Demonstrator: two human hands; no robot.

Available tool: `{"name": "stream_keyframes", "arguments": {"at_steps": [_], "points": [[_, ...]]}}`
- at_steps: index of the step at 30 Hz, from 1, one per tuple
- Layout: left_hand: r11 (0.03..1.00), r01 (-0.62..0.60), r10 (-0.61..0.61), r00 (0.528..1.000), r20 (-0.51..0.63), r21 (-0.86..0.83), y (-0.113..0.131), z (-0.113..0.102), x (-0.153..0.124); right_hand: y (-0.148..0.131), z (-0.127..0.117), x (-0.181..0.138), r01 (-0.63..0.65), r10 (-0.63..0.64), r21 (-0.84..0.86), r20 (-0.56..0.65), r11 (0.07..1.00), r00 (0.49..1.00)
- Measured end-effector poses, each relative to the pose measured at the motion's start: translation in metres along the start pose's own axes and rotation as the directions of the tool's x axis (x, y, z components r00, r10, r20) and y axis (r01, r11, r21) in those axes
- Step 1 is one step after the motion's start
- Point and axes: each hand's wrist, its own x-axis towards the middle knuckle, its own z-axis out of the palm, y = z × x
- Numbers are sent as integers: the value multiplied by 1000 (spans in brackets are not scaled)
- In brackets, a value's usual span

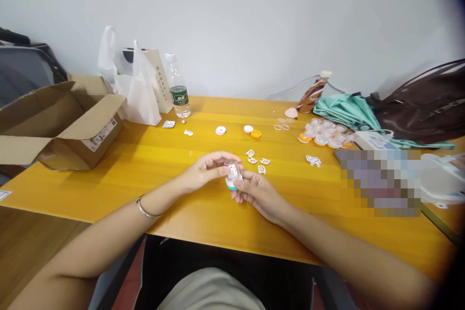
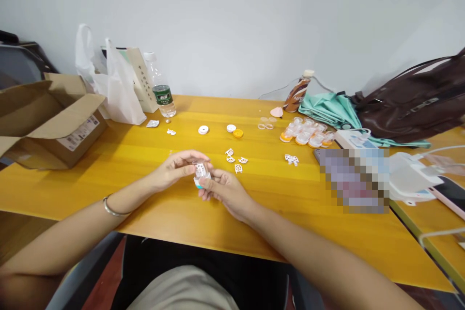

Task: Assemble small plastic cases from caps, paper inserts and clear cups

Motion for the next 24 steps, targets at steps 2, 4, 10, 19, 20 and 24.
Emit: {"name": "stream_keyframes", "arguments": {"at_steps": [2,4,10,19,20,24], "points": [[999,3,-2,1000,30,-48,0,-1,0,0,0,0,-5,3,45,31,999,1000],[996,4,-1,999,38,-85,0,-1,0,1,-1,-1,-1,-3,75,54,997,999],[996,12,-10,1000,28,-84,0,1,0,1,-2,-2,13,-18,73,71,997,997],[1000,29,-29,993,-114,-5,-2,12,1,3,-2,0,-16,9,78,97,997,995],[999,29,-30,996,-89,-16,-1,12,1,3,-3,0,-14,5,82,107,997,994],[999,31,-32,999,-24,-42,1,8,-1,2,-3,0,-2,-5,71,96,997,995]]}}
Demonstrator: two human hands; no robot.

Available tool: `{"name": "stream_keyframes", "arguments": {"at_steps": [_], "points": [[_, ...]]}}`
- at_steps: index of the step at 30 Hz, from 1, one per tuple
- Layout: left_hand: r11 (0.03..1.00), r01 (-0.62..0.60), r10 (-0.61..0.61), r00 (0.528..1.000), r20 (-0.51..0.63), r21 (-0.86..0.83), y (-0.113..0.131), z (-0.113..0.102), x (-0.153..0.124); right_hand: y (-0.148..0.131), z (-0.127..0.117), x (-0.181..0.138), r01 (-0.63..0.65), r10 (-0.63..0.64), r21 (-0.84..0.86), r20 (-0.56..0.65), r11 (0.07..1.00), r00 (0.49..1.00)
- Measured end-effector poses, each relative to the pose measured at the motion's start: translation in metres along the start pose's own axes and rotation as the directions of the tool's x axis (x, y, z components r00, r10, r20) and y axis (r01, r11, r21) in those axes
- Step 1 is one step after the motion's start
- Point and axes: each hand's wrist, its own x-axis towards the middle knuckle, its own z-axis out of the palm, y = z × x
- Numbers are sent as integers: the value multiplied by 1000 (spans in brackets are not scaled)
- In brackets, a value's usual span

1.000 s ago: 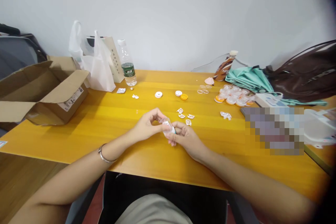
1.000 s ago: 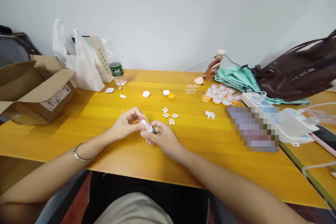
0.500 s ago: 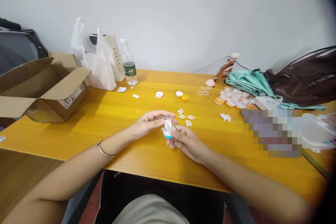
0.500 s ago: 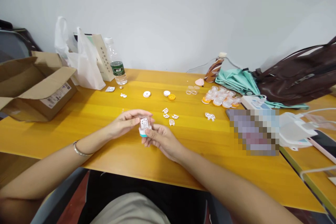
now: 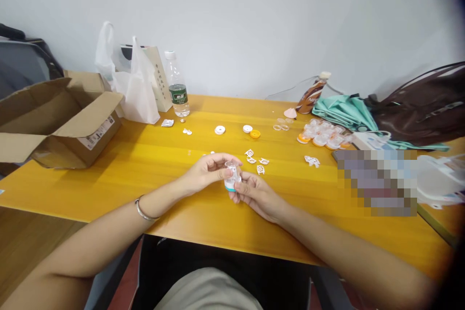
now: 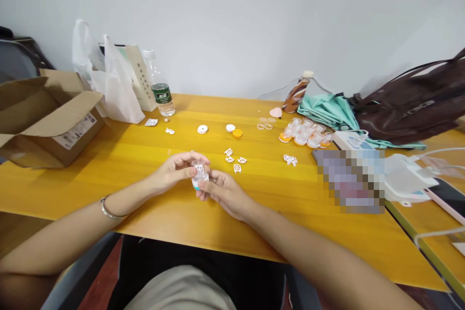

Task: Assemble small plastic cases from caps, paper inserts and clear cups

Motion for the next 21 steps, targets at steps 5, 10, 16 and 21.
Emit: {"name": "stream_keyframes", "arguments": {"at_steps": [5,10,16,21], "points": [[999,14,-12,998,62,-29,1,-1,0,-1,1,1,10,-11,-57,-31,998,999],[998,-53,46,983,-175,-38,-6,5,4,0,1,3,69,-86,-167,-96,984,992],[993,-45,64,983,-173,110,-11,2,4,1,1,4,66,-83,-190,-88,980,993],[995,-53,68,981,-180,87,-10,2,3,0,1,3,57,-80,-189,-112,980,990]]}}
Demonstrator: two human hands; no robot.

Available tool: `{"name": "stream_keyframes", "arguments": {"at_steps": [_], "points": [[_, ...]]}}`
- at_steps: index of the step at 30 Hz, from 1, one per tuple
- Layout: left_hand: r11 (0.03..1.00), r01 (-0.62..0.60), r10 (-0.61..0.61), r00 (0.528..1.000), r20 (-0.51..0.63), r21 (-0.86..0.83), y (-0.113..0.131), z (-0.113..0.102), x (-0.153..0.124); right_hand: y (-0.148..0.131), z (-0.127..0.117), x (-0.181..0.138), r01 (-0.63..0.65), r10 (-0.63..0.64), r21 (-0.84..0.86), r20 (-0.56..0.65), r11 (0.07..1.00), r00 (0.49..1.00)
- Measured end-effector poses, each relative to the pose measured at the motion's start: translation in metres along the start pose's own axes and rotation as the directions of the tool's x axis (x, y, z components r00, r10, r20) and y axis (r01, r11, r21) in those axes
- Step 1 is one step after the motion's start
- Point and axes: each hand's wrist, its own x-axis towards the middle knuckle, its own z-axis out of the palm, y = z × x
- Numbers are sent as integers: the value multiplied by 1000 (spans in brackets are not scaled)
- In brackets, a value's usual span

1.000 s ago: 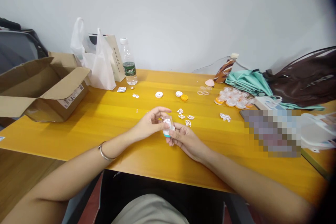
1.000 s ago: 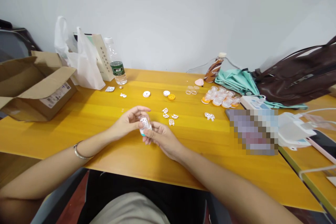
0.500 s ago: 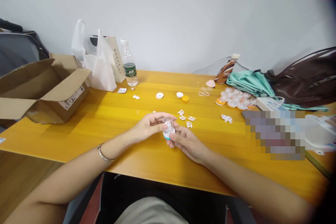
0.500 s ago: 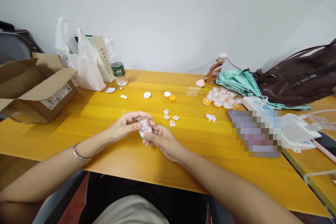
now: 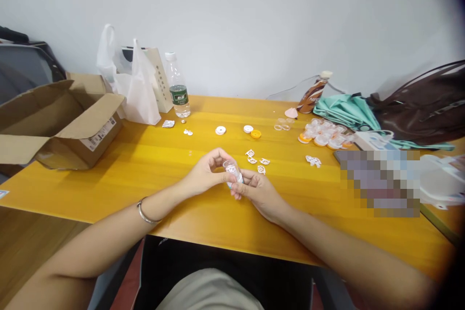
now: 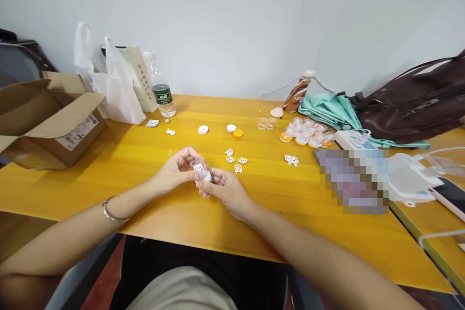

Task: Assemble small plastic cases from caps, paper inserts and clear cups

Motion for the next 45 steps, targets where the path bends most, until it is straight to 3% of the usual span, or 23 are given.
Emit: {"name": "stream_keyframes", "arguments": {"at_steps": [5,11,18,24,27,33,40,45], "points": [[996,20,-19,1000,13,-92,3,2,0,0,-1,0,8,-8,4,1,1000,1000],[989,71,-49,985,163,-132,8,0,-2,0,0,-1,5,-5,28,-14,1000,1000],[989,-13,11,1000,-19,-146,1,5,-1,-1,2,0,18,-17,27,-59,999,998],[985,78,-47,979,198,-154,5,-1,-1,-2,2,-1,-19,20,109,-6,994,1000],[982,80,-38,971,236,-169,6,-3,-1,-3,3,-2,-22,21,117,5,993,1000],[983,91,-51,969,242,-157,9,-4,-3,-2,1,-3,-56,46,188,55,981,997],[994,-36,49,990,132,-102,7,0,-3,-3,2,-3,-46,43,176,22,983,999],[981,77,-18,950,311,-177,11,-3,-4,-2,3,-5,-57,38,192,99,980,994]]}}
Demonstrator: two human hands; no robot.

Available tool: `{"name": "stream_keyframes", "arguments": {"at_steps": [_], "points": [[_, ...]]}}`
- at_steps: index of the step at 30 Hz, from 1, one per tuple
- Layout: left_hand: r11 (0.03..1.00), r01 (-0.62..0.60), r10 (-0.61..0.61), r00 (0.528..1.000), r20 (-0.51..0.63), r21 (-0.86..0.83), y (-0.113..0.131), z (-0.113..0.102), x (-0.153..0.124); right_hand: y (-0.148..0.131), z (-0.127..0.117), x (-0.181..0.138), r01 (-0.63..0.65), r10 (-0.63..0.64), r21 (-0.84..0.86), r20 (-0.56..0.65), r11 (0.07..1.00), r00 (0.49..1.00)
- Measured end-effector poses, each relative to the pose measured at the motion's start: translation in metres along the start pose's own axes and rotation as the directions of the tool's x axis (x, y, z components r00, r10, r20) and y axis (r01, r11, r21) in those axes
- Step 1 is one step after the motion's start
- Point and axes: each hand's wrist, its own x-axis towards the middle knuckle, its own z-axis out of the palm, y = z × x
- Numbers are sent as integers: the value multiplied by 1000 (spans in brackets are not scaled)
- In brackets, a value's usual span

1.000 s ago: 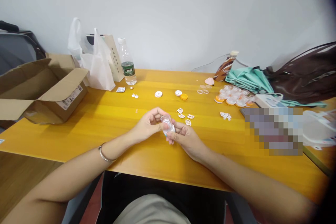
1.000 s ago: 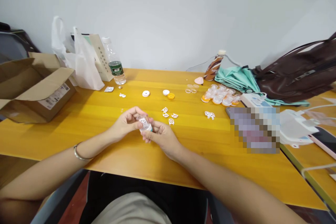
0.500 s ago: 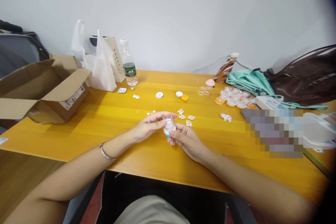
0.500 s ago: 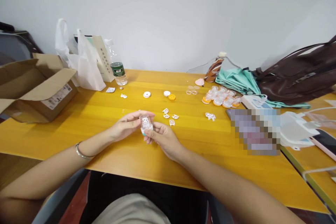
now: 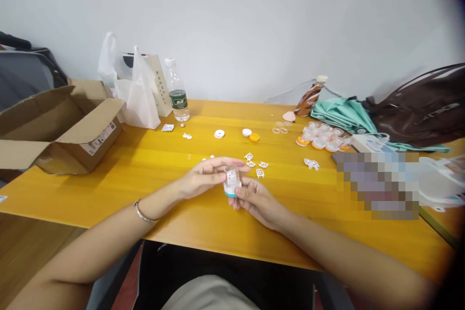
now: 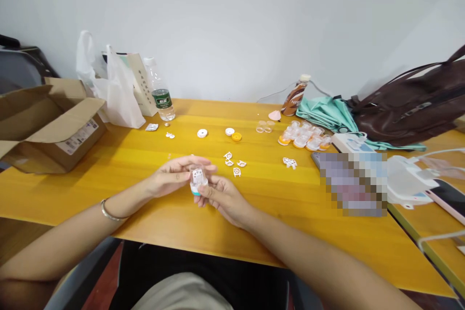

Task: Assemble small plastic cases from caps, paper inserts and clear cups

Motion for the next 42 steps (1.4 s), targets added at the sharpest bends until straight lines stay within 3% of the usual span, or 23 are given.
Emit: {"name": "stream_keyframes", "arguments": {"at_steps": [2,6,10,14,18,22,26,30,34,38,42], "points": [[1000,-5,5,1000,-15,20,0,1,0,0,0,0,14,-15,-23,-16,1000,1000],[995,-77,85,984,-156,56,-3,1,0,-2,0,0,14,-16,-58,-40,998,999],[998,-17,12,997,-72,-66,-4,0,1,-2,2,0,12,-14,-35,-51,999,999],[992,-121,127,973,-195,44,-6,1,2,-2,1,0,11,-12,-18,-50,1000,999],[996,-86,81,985,-150,-27,-8,3,3,0,-2,1,16,-17,-19,-32,1000,999],[988,-151,157,966,-207,43,-7,1,3,-1,-1,1,13,-14,-29,-32,1000,999],[998,-52,49,992,-114,-19,-6,-2,1,-2,-1,0,27,-28,-20,-21,999,999],[994,-101,108,977,-183,44,-8,-3,1,-1,-2,0,23,-24,-48,-31,999,999],[997,-43,39,997,-71,-58,-9,-3,3,0,-2,0,29,-30,-78,-16,997,999],[990,-144,144,978,-151,7,-8,-2,3,0,-3,0,40,-42,-79,-30,996,999],[996,-16,15,1000,-9,-91,-4,-2,1,0,-2,-1,46,-48,-85,-19,995,999]]}}
